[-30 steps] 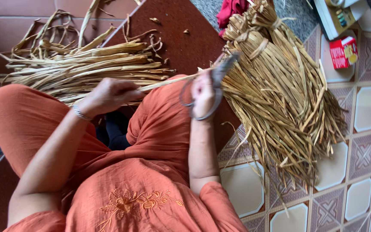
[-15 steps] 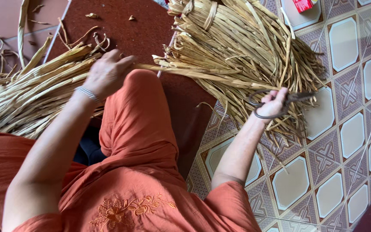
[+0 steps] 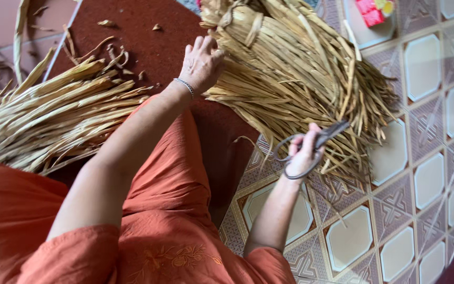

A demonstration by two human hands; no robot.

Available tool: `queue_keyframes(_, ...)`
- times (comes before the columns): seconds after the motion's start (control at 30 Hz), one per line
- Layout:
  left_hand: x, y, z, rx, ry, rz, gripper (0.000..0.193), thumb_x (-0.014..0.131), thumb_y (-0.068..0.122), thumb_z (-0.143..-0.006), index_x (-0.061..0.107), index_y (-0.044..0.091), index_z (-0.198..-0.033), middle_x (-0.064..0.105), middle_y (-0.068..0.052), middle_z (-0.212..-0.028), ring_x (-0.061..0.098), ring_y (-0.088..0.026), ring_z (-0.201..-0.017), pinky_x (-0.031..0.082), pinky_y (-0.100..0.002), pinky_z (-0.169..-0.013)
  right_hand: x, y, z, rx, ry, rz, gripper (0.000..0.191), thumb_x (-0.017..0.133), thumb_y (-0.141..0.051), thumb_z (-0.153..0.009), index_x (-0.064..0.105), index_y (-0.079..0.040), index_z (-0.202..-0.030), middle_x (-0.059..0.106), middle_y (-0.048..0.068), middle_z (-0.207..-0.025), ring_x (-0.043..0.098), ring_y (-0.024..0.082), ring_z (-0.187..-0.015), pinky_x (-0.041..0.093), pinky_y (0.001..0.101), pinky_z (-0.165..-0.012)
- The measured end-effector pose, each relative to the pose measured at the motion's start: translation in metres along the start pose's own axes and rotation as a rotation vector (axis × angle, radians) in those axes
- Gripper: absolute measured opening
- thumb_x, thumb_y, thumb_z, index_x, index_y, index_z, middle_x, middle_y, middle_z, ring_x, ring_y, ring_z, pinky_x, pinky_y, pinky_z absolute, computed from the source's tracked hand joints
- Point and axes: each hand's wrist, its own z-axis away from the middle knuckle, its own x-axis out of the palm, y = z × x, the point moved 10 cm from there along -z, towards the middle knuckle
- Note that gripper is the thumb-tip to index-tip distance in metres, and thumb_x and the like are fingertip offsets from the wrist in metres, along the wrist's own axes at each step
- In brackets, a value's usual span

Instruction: The person sits on the floor and uses scissors to trim the ends of dried palm leaves. They repeatedly pick up individual leaves, cut the tips, and place the trimmed pieces into a growing pile.

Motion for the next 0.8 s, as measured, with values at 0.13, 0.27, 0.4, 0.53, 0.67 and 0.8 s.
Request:
queue_keyframes(0.13, -0.072, -0.073, 0.041, -0.071, 0.242, 0.128, 0.022, 0.077, 0.015, -0.096, 0.074, 0.016, -0.118, 0.062, -0.012, -0.114, 0.061, -0.031, -0.104, 0.052, -0.044, -0.082, 0.11, 0.027, 0.053, 0.222, -0.317, -0.266, 0.04, 0.053, -0.035, -0.11, 0.06, -0.003, -0.131, 0.049, -0.003, -0.061, 0.034, 0.004, -0.045, 0.023, 0.0207, -0.041)
queue_keyframes(0.27, -0.145, -0.199, 0.13, -0.435, 0.264, 0.149, 0.014, 0.074, 0.008, -0.099, 0.077, 0.011, -0.112, 0.069, -0.012, -0.103, 0.069, -0.026, -0.088, 0.059, -0.039, -0.082, 0.217, 0.037, 0.117, 0.372, -0.662, -0.412, 0.041, 0.05, -0.038, -0.113, 0.06, -0.002, -0.129, 0.047, -0.002, -0.062, 0.034, 0.007, -0.048, 0.025, 0.0212, -0.044)
queue_keyframes(0.4, -0.194, -0.262, 0.22, -0.725, 0.273, -0.042, 0.006, 0.077, 0.014, -0.099, 0.078, 0.01, -0.103, 0.071, -0.014, -0.094, 0.07, -0.028, -0.084, 0.057, -0.042, -0.079, 0.308, 0.058, 0.17, 0.584, -0.82, -0.492, 0.041, 0.052, -0.036, -0.111, 0.059, 0.0, -0.131, 0.054, 0.003, -0.07, 0.038, 0.008, -0.05, 0.027, 0.023, -0.046)
queue_keyframes(0.53, -0.189, -0.264, 0.241, -0.664, 0.101, -0.221, 0.01, 0.076, 0.019, -0.091, 0.08, 0.015, -0.1, 0.071, -0.014, -0.106, 0.063, -0.035, -0.1, 0.053, -0.048, -0.087, 0.364, 0.085, 0.195, 0.669, -0.888, -0.364, 0.042, 0.052, -0.035, -0.108, 0.057, 0.0, -0.131, 0.059, 0.003, -0.073, 0.045, 0.008, -0.052, 0.03, 0.0221, -0.045)
queue_keyframes(0.67, -0.166, -0.256, 0.241, -0.743, 0.044, -0.276, 0.009, 0.073, 0.023, -0.091, 0.08, 0.021, -0.095, 0.07, -0.003, -0.112, 0.055, -0.032, -0.114, 0.045, -0.051, -0.089, 0.379, 0.091, 0.198, 0.537, -1.01, -0.299, 0.041, 0.058, -0.031, -0.109, 0.057, 0.002, -0.132, 0.061, 0.006, -0.076, 0.049, 0.009, -0.057, 0.036, 0.0219, -0.051)
queue_keyframes(0.8, -0.158, -0.241, 0.229, -0.675, -0.005, -0.349, 0.013, 0.078, 0.031, -0.085, 0.077, 0.02, -0.092, 0.066, -0.004, -0.102, 0.054, -0.029, -0.112, 0.041, -0.052, -0.088, 0.377, 0.106, 0.198, 0.574, -1.023, -0.271, 0.041, 0.058, -0.031, -0.108, 0.057, 0.002, -0.132, 0.064, 0.007, -0.077, 0.05, 0.009, -0.056, 0.039, 0.0213, -0.051)
